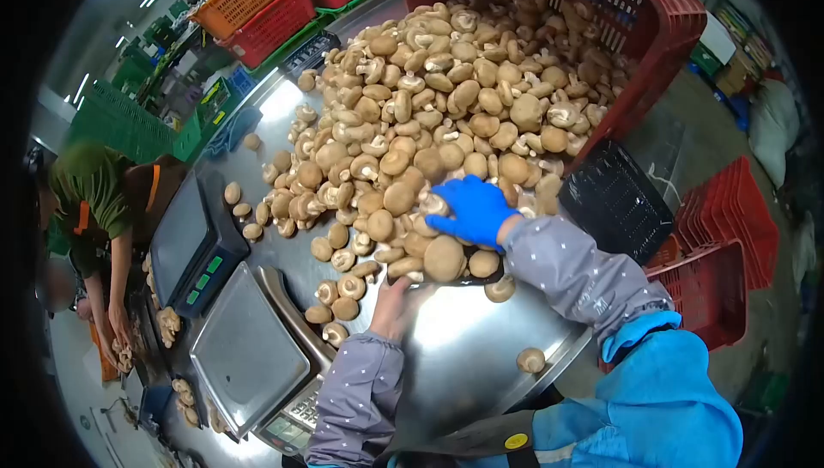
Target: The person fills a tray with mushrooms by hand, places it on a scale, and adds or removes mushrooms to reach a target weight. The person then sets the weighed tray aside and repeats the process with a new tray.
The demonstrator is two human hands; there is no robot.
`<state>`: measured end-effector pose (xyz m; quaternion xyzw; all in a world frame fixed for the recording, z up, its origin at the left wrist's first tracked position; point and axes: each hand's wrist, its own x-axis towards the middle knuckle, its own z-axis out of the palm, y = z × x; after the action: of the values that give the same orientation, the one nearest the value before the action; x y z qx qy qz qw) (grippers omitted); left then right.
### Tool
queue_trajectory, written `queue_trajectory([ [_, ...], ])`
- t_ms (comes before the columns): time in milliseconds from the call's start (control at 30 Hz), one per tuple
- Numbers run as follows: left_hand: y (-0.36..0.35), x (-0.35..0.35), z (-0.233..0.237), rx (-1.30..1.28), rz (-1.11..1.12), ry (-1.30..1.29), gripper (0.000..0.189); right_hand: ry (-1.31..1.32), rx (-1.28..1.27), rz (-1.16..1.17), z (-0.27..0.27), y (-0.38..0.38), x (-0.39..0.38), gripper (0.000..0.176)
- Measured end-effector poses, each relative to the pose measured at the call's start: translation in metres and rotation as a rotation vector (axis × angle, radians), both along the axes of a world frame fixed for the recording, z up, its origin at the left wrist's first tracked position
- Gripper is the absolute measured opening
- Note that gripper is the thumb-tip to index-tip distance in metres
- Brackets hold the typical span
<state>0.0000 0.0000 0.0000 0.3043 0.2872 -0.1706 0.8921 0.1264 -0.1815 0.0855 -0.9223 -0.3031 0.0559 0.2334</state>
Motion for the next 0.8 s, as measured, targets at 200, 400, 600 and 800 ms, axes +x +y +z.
queue_trajectory([
  [200, -0.005, -0.073, 0.013, -0.018, -0.017, -0.013, 0.034, 0.246, 0.34, -0.189, -0.006, -0.013, -0.03, 0.055],
  [400, 0.004, -0.13, 0.05, 0.005, 0.037, 0.113, 0.038, 0.107, 0.311, -0.126, -0.003, -0.023, -0.055, 0.055],
  [600, 0.02, -0.154, 0.082, 0.015, 0.109, 0.091, 0.037, 0.133, 0.405, 0.445, 0.084, 0.013, -0.136, 0.057],
  [800, 0.036, -0.174, 0.119, 0.176, 0.09, -0.071, 0.03, 0.063, 0.395, 0.576, 0.081, 0.051, -0.175, 0.045],
])
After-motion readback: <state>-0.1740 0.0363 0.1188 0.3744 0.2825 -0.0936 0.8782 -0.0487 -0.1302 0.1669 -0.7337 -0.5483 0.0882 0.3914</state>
